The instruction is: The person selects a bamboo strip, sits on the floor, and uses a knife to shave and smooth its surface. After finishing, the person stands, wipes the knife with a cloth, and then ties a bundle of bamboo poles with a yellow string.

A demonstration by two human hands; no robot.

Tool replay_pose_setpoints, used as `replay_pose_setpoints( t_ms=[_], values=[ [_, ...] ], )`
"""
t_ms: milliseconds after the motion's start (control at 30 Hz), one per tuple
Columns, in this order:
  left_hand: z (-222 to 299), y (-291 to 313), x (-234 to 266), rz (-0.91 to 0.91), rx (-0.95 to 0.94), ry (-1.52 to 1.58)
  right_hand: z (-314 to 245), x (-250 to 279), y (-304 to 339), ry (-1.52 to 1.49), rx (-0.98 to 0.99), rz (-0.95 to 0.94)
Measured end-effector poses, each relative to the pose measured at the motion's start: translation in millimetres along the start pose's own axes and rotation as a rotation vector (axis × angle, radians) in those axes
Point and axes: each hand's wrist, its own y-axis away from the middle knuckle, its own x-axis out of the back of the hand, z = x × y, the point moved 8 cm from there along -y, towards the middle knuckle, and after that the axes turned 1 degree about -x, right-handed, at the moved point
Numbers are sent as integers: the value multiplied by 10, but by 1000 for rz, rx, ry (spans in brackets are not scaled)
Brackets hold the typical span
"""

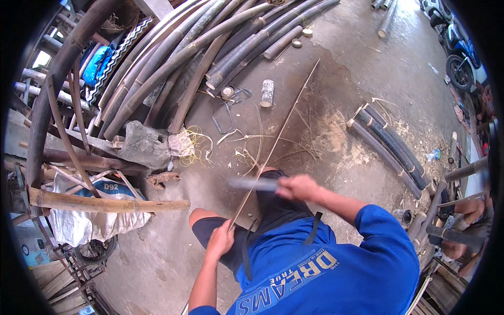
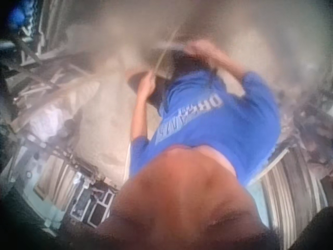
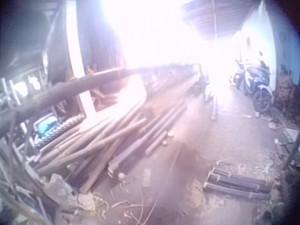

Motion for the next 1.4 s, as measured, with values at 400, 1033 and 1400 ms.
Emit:
replay_pose_setpoints(
  t_ms=[400,1033,1400],
  values=[
    [-820,1515,321,25,253,93,1658,517,-478,-2,-408,187],
    [-90,32,-554,209,-77,-2,2469,871,-599,276,-595,245],
    [-157,125,-12,-40,125,306,2198,1765,-260,-60,-634,533]
  ],
)
